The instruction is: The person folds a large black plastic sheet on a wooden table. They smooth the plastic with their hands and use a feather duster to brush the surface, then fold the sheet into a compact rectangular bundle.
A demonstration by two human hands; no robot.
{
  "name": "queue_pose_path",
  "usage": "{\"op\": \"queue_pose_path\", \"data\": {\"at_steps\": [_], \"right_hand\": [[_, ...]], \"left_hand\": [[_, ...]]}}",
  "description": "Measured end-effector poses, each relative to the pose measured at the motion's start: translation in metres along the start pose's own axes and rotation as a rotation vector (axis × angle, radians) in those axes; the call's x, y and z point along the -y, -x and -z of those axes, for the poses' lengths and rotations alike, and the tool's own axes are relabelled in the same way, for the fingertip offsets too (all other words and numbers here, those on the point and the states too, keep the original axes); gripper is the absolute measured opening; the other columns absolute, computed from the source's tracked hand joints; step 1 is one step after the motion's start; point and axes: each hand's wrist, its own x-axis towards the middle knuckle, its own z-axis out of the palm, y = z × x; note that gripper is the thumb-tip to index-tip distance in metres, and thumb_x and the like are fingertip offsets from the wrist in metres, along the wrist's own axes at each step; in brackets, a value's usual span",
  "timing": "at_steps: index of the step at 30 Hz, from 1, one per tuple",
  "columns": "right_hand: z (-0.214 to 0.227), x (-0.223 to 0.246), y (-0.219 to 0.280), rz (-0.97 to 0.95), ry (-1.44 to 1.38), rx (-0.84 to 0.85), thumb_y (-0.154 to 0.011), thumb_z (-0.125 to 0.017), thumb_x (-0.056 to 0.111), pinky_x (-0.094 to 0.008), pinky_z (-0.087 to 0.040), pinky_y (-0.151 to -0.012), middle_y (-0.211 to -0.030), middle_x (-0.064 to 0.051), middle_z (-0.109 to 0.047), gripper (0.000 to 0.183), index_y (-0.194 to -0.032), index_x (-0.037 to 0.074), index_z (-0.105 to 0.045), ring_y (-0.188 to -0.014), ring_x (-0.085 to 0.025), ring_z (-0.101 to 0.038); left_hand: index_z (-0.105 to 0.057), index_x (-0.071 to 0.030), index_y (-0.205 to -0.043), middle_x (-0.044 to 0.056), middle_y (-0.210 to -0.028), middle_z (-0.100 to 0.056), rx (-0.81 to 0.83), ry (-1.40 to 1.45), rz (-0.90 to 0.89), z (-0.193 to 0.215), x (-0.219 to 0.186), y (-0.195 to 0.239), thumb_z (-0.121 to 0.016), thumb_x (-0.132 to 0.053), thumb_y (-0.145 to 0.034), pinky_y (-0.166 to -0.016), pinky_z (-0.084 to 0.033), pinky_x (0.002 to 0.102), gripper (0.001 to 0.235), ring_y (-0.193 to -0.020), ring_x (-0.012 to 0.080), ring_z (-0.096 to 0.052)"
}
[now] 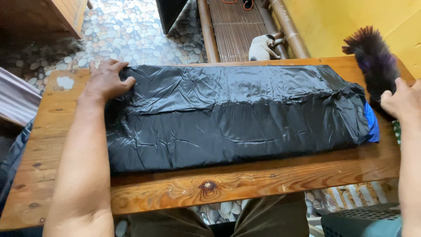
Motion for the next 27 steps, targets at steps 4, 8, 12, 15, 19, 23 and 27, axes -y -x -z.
{"op": "queue_pose_path", "data": {"at_steps": [4,8,12,15,19,23,27], "right_hand": [[0.042,0.066,0.005,0.223,0.082,-0.268,-0.102,-0.062,0.033,-0.057,-0.043,-0.1,-0.121,-0.045,-0.055,0.062,-0.142,-0.015,-0.064,-0.11,-0.059,-0.056],[0.093,0.171,0.006,0.322,-0.101,0.123,-0.096,-0.058,0.048,-0.06,-0.033,-0.11,-0.152,-0.025,-0.054,0.075,-0.158,0.007,-0.053,-0.142,-0.041,-0.045],[0.13,0.269,0.018,0.35,-0.284,0.439,-0.085,-0.064,0.029,-0.049,-0.021,-0.124,-0.165,-0.017,-0.036,0.085,-0.164,0.022,-0.033,-0.151,-0.035,-0.032],[0.123,0.31,0.012,0.547,-0.361,0.402,-0.081,-0.06,0.021,-0.045,-0.02,-0.124,-0.164,-0.017,-0.038,0.086,-0.162,0.016,-0.035,-0.15,-0.031,-0.035],[0.122,0.354,0.004,0.534,-0.414,0.472,-0.08,-0.061,0.018,-0.035,-0.013,-0.127,-0.17,-0.011,-0.028,0.09,-0.164,0.02,-0.029,-0.157,-0.023,-0.023],[0.118,0.388,-0.006,0.52,-0.421,0.556,-0.077,-0.057,0.022,-0.033,-0.018,-0.125,-0.163,0.004,-0.04,0.092,-0.165,0.026,-0.029,-0.144,-0.02,-0.037],[0.093,0.397,-0.032,0.615,-0.19,0.53,-0.08,-0.053,0.044,-0.043,-0.011,-0.125,-0.151,-0.011,-0.055,0.085,-0.162,0.031,-0.037,-0.151,-0.023,-0.036]], "left_hand": [[-0.058,-0.014,-0.149,0.02,-0.144,-0.052,-0.048,0.016,-0.023,-0.002,0.007,-0.008,-0.058,-0.051,-0.086,-0.125,0.003,0.062,0.073,-0.145,0.0392,-0.037],[-0.065,-0.014,-0.134,0.019,-0.129,-0.059,-0.001,0.017,0.029,0.018,-0.008,0.0,-0.065,-0.043,-0.086,-0.105,-0.036,0.053,0.056,-0.127,0.0426,-0.044],[-0.067,-0.006,-0.12,0.02,-0.119,-0.069,0.052,0.144,0.083,0.05,-0.042,0.021,-0.068,-0.02,-0.094,-0.087,-0.049,0.048,0.03,-0.106,0.0355,-0.063],[-0.06,-0.007,-0.116,0.023,-0.106,-0.069,-0.026,0.098,-0.015,0.048,-0.035,0.015,-0.063,-0.024,-0.095,-0.079,-0.047,0.052,0.028,-0.097,0.0423,-0.063],[-0.052,-0.011,-0.122,0.027,-0.106,-0.066,-0.127,0.131,-0.102,0.057,-0.039,0.031,-0.06,-0.025,-0.1,-0.072,-0.045,0.06,0.028,-0.095,0.0505,-0.061],[-0.047,-0.005,-0.117,0.02,-0.103,-0.054,-0.458,0.194,-0.483,0.064,-0.047,0.056,-0.062,-0.004,-0.103,-0.075,-0.041,0.052,0.021,-0.092,0.0411,-0.052],[-0.052,0.002,-0.125,0.022,-0.113,-0.06,-0.569,0.207,-0.612,0.085,-0.071,0.088,-0.057,0.004,-0.099,-0.093,-0.046,0.052,0.027,-0.111,0.0436,-0.055]]}}
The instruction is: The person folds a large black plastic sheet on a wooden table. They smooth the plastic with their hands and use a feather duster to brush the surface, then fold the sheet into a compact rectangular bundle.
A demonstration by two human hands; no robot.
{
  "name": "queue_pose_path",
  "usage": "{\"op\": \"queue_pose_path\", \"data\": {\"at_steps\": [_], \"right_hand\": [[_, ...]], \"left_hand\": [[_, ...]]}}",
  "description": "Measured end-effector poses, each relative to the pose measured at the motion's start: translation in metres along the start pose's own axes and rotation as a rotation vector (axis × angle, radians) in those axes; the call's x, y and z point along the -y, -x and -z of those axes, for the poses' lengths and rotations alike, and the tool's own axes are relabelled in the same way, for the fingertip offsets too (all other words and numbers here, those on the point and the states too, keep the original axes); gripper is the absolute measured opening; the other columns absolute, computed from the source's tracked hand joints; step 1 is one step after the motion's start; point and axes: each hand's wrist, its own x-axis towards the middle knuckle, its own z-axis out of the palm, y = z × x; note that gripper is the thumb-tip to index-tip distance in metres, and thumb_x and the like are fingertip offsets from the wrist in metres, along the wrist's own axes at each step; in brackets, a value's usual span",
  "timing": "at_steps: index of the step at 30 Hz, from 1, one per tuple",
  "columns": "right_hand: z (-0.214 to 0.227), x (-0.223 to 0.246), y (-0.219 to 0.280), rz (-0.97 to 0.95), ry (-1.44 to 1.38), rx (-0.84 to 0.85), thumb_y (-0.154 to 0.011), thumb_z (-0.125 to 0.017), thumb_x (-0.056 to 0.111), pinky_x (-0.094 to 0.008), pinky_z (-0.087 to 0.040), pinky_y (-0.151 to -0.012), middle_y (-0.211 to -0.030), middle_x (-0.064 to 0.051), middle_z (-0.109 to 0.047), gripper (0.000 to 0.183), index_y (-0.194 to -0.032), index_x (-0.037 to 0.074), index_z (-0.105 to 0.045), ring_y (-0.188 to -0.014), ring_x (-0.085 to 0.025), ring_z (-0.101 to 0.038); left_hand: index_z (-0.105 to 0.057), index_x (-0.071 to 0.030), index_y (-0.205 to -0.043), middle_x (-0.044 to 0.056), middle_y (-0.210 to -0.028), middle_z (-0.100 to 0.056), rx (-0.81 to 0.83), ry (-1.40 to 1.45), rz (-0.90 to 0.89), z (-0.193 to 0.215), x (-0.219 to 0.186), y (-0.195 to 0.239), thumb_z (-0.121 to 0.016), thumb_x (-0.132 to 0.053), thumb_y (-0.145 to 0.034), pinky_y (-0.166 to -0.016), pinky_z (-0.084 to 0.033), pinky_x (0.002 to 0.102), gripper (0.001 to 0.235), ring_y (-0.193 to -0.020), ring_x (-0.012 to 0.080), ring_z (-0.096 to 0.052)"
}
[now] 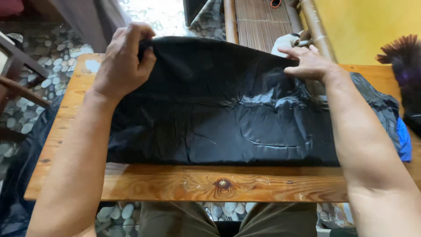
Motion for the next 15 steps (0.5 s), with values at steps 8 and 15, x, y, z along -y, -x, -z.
{"op": "queue_pose_path", "data": {"at_steps": [8,15], "right_hand": [[0.023,-0.014,0.022,-0.012,0.042,-0.052,-0.084,-0.071,0.038,-0.04,-0.042,-0.109,-0.134,-0.015,-0.066,0.056,-0.133,0.014,-0.066,-0.125,-0.033,-0.059],[0.069,0.006,0.087,-0.137,0.215,-0.056,-0.077,-0.074,0.041,-0.042,-0.052,-0.096,-0.118,-0.022,-0.076,0.07,-0.146,0.031,-0.06,-0.115,-0.04,-0.068]], "left_hand": [[-0.058,-0.003,-0.139,0.02,-0.123,-0.067,0.132,-0.039,0.01,0.017,-0.014,-0.002,-0.069,-0.017,-0.096,-0.099,-0.041,0.049,0.046,-0.113,0.04,-0.057],[-0.066,0.001,-0.103,0.014,-0.101,-0.067,0.091,-0.199,-0.099,0.032,-0.02,0.005,-0.077,-0.012,-0.103,-0.097,-0.045,0.047,0.017,-0.097,0.0361,-0.062]]}}
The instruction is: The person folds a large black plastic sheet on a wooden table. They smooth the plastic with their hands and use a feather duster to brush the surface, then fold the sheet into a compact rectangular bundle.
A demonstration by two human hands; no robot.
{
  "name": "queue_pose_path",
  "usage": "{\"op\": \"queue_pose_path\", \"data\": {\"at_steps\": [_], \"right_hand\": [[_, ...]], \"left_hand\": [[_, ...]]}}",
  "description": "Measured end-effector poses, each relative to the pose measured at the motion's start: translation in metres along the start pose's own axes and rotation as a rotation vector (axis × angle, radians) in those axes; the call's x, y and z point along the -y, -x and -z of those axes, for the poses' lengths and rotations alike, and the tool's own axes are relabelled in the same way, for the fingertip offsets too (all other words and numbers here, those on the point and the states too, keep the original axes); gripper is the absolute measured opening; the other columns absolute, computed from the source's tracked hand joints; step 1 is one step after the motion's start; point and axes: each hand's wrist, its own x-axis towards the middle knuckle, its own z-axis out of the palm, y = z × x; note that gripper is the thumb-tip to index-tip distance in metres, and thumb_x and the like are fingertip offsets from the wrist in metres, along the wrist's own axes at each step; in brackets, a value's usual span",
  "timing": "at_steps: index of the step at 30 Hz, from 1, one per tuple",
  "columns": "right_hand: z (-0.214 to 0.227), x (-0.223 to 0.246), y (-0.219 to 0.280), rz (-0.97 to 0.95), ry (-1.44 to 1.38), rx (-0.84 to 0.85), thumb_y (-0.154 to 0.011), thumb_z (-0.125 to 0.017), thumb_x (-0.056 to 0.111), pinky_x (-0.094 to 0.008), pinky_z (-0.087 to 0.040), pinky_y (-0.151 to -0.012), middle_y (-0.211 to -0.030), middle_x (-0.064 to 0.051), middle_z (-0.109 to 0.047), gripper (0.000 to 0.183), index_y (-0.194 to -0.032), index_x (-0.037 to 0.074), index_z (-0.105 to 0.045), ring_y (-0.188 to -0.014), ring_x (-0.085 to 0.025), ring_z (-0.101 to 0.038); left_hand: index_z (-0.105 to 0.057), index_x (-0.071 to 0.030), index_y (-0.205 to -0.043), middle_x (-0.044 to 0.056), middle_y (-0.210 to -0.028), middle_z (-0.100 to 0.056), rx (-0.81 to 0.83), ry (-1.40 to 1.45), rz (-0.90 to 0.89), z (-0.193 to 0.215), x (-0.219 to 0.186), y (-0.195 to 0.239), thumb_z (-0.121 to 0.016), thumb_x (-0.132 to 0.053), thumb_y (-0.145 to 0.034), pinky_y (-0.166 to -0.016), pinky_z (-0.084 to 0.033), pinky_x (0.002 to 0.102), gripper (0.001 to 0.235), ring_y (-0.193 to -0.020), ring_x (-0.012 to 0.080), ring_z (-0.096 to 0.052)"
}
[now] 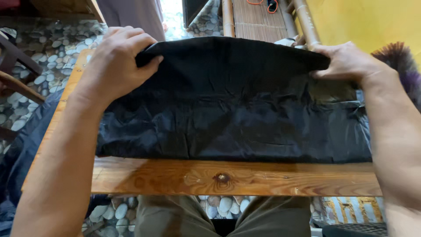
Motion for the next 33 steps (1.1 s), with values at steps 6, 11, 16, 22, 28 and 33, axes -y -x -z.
{"op": "queue_pose_path", "data": {"at_steps": [6,11,16,22,28,33], "right_hand": [[0.024,-0.02,0.046,-0.106,-0.037,-0.046,-0.085,-0.078,0.031,-0.045,-0.048,-0.108,-0.146,-0.014,-0.064,0.069,-0.151,0.023,-0.059,-0.13,-0.033,-0.061],[0.006,-0.046,0.106,0.093,0.277,-0.31,-0.085,-0.075,0.037,-0.042,-0.059,-0.083,-0.107,-0.001,-0.077,0.033,-0.117,0.03,-0.069,-0.099,-0.028,-0.075],[-0.006,-0.034,0.174,0.393,0.393,-0.566,-0.085,-0.072,0.024,-0.037,-0.06,-0.084,-0.108,0.004,-0.076,0.028,-0.113,0.025,-0.071,-0.097,-0.02,-0.074],[-0.049,-0.021,0.233,0.422,0.523,-0.618,-0.059,-0.072,0.024,-0.041,-0.058,-0.094,-0.114,0.0,-0.071,0.067,-0.126,0.026,-0.068,-0.101,-0.024,-0.071],[-0.088,0.014,0.257,0.53,0.493,-0.499,-0.089,-0.057,0.003,-0.043,-0.052,-0.086,-0.094,0.0,-0.067,0.051,-0.139,0.013,-0.062,-0.078,-0.022,-0.064],[-0.114,0.04,0.256,0.481,0.498,-0.474,-0.073,-0.061,0.006,-0.05,-0.034,-0.12,-0.075,0.004,-0.05,0.083,-0.155,0.014,-0.046,-0.07,-0.021,-0.059]], "left_hand": [[-0.073,0.002,-0.109,0.015,-0.101,-0.068,-0.096,-0.117,-0.068,0.036,-0.037,0.018,-0.087,-0.007,-0.096,-0.106,-0.046,0.049,0.021,-0.101,0.0348,-0.065],[-0.076,-0.007,-0.105,0.009,-0.101,-0.072,-0.117,-0.172,-0.089,0.056,-0.065,0.051,-0.091,-0.009,-0.093,-0.114,-0.044,0.05,0.019,-0.098,0.0311,-0.065],[-0.075,-0.005,-0.104,0.011,-0.1,-0.069,-0.116,-0.15,-0.059,0.063,-0.096,0.087,-0.08,-0.005,-0.091,-0.118,-0.041,0.057,0.014,-0.101,0.0331,-0.064],[-0.072,-0.01,-0.104,0.008,-0.11,-0.069,-0.037,-0.27,-0.014,0.043,-0.117,0.136,-0.062,0.0,-0.09,-0.121,-0.038,0.059,0.02,-0.106,0.0283,-0.068],[-0.068,-0.008,-0.098,0.01,-0.12,-0.072,0.055,-0.286,-0.008,0.015,-0.121,0.17,-0.062,-0.005,-0.083,-0.121,-0.036,0.063,0.016,-0.115,0.0288,-0.068],[-0.066,-0.016,-0.114,0.006,-0.135,-0.064,0.283,-0.315,0.103,0.001,-0.116,0.188,-0.075,-0.022,-0.065,-0.127,-0.028,0.069,0.05,-0.129,0.0236,-0.059]]}}
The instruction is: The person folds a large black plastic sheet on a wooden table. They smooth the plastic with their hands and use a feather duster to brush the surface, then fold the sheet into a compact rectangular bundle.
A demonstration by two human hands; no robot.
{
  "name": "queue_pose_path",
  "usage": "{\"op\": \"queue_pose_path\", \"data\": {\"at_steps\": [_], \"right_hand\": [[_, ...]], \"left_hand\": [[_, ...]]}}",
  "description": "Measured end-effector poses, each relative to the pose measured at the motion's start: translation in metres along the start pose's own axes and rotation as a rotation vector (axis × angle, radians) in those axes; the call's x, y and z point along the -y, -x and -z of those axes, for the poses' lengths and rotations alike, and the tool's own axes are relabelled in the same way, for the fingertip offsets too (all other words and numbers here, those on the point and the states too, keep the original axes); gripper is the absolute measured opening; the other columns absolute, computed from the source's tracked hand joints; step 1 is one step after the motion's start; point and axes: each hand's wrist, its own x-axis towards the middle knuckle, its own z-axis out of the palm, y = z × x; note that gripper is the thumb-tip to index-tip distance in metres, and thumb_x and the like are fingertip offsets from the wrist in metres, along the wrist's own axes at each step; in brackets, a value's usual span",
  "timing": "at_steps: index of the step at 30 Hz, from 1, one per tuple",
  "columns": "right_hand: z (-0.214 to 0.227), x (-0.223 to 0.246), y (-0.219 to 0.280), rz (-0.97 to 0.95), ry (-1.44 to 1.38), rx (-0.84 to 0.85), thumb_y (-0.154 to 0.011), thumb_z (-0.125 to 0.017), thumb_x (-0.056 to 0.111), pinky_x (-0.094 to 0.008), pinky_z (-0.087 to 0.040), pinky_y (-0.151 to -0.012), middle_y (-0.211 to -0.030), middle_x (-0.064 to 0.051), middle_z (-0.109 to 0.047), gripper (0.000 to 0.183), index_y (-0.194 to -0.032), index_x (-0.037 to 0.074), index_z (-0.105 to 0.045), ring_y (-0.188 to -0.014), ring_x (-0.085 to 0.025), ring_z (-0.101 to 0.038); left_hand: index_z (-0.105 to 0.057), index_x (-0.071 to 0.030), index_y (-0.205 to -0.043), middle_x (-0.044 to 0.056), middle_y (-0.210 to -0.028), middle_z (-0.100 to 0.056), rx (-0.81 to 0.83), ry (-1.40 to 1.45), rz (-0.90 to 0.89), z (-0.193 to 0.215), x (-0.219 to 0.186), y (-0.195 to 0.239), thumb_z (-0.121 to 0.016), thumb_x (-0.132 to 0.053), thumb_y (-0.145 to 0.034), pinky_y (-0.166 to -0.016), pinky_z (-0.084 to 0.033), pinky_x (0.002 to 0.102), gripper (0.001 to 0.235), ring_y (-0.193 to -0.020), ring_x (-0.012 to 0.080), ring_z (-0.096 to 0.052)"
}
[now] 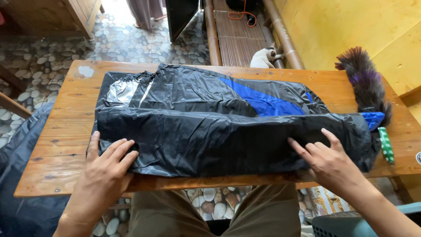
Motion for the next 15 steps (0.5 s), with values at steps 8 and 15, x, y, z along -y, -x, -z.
{"op": "queue_pose_path", "data": {"at_steps": [8,15], "right_hand": [[-0.011,0.005,-0.01,0.01,-0.012,0.002,-0.078,-0.056,0.015,-0.052,-0.037,-0.119,-0.075,0.003,-0.051,0.078,-0.155,0.014,-0.045,-0.07,-0.02,-0.058],[-0.028,0.002,-0.011,0.044,-0.068,0.03,-0.075,-0.06,0.027,-0.053,-0.039,-0.116,-0.078,0.006,-0.055,0.082,-0.154,0.015,-0.046,-0.076,-0.019,-0.061]], "left_hand": [[-0.044,-0.01,-0.148,0.015,-0.159,-0.04,0.091,0.073,0.1,0.042,-0.039,-0.054,-0.035,-0.075,-0.092,-0.127,-0.002,0.06,0.087,-0.152,0.0278,-0.031],[-0.031,-0.016,-0.163,0.02,-0.171,-0.017,-0.13,0.383,-0.131,-0.008,-0.099,-0.14,-0.047,-0.067,-0.1,-0.129,-0.004,0.056,0.083,-0.16,0.0336,-0.011]]}}
